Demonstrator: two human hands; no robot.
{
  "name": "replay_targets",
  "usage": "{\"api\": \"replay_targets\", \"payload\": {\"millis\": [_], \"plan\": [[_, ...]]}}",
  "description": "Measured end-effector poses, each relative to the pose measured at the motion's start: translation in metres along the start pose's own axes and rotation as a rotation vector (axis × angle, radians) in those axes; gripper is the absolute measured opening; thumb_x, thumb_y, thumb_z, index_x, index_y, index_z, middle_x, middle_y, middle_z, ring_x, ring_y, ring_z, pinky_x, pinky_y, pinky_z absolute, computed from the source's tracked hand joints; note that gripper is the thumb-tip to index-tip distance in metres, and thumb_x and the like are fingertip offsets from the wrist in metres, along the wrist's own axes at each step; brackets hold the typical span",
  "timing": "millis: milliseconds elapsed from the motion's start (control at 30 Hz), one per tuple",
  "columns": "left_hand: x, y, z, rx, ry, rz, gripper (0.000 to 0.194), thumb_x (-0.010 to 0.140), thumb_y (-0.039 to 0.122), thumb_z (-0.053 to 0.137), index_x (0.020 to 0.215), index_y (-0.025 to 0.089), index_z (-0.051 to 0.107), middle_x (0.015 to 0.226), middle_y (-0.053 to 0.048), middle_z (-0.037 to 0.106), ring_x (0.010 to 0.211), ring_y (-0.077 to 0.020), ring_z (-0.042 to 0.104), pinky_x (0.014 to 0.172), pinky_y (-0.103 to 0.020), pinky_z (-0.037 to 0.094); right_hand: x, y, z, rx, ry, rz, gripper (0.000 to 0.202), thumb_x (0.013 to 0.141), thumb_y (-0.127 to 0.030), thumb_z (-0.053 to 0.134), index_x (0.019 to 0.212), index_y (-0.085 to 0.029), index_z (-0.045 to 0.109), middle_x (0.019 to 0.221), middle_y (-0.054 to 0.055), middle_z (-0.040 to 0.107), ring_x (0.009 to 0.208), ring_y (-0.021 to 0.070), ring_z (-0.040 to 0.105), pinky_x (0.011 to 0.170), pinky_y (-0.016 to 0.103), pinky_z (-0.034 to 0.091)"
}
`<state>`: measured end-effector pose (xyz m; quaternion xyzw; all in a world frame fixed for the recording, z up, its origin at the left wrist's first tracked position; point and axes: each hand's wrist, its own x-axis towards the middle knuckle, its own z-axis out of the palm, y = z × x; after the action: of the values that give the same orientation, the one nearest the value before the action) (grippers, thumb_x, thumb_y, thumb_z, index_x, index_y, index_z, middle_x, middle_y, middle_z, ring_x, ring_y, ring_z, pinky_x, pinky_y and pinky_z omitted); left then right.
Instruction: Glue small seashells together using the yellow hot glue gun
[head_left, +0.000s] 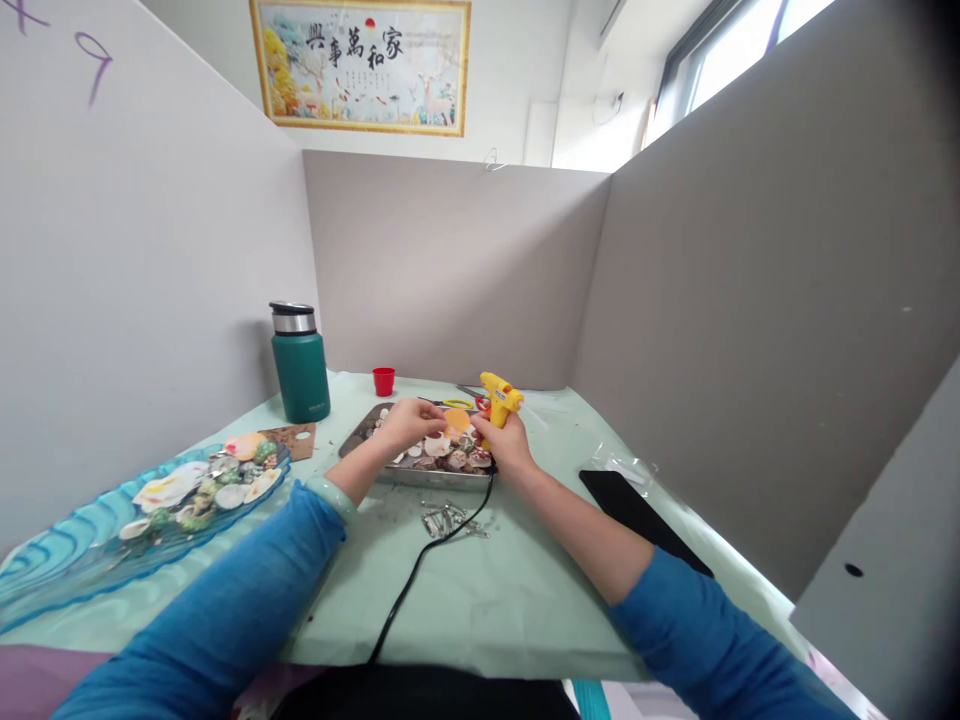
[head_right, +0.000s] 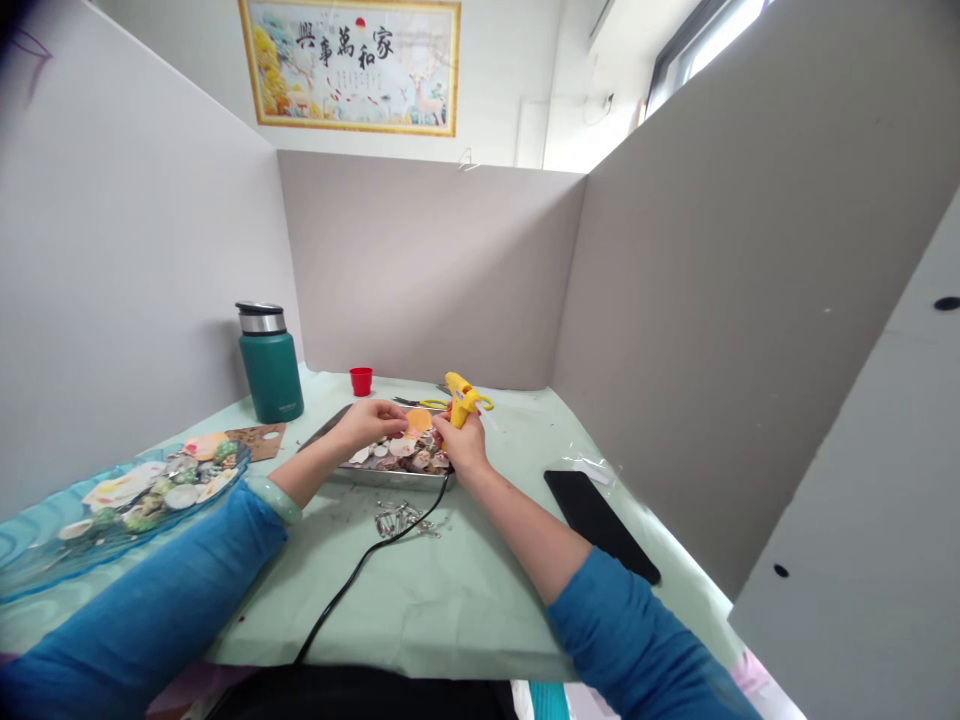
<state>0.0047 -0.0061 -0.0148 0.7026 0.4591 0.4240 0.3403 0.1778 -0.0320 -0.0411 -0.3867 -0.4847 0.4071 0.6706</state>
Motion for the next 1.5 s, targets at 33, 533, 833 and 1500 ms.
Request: {"api": "replay_targets", "payload": {"millis": [33, 533, 833, 1500], "plan": [[0.001, -0.001, 0.0, -0.054, 0.009, -0.009, 0.019, 0.059, 0.027, 0.076, 0.07, 0.015, 0.068, 0.065, -0.005, 0.068, 0.062, -0.0172, 0.065, 0.058, -0.026, 0.046, 0.0, -0.001, 0.0, 0.004, 0.001, 0.002, 0.037, 0.061, -0.026, 0.069, 0.092, -0.02, 0.049, 0.065, -0.006, 0.058, 0.049, 0.0109, 0.052, 0.047, 0.024, 0.044], [-0.005, 0.008, -0.003, -0.133, -0.202, 0.153, 0.032, 0.063, 0.016, 0.065, 0.094, 0.018, 0.068, 0.093, -0.008, 0.07, 0.083, -0.0191, 0.066, 0.067, -0.028, 0.052, 0.003, -0.004, -0.004, 0.015, -0.016, 0.11, 0.03, 0.061, -0.023, 0.065, 0.084, -0.022, 0.046, 0.046, -0.007, 0.054, 0.038, 0.0122, 0.049, 0.038, 0.023, 0.039], [-0.006, 0.01, 0.001, -0.126, -0.115, 0.09, 0.021, 0.065, 0.026, 0.074, 0.084, 0.016, 0.073, 0.079, -0.005, 0.073, 0.072, -0.0177, 0.066, 0.072, -0.03, 0.052, 0.003, -0.003, -0.005, 0.01, -0.044, 0.098, 0.031, 0.064, -0.029, 0.066, 0.088, -0.021, 0.048, 0.046, -0.007, 0.054, 0.04, 0.0124, 0.048, 0.038, 0.022, 0.037], [-0.007, 0.007, 0.001, -0.248, -0.135, -0.19, 0.039, 0.062, 0.046, 0.078, 0.073, 0.011, 0.064, 0.059, -0.002, 0.062, 0.047, -0.0108, 0.057, 0.048, -0.024, 0.046, -0.003, -0.001, -0.003, 0.016, -0.126, -0.021, 0.035, 0.064, -0.03, 0.068, 0.092, -0.019, 0.05, 0.061, -0.006, 0.055, 0.046, 0.0095, 0.049, 0.04, 0.021, 0.04]]}}
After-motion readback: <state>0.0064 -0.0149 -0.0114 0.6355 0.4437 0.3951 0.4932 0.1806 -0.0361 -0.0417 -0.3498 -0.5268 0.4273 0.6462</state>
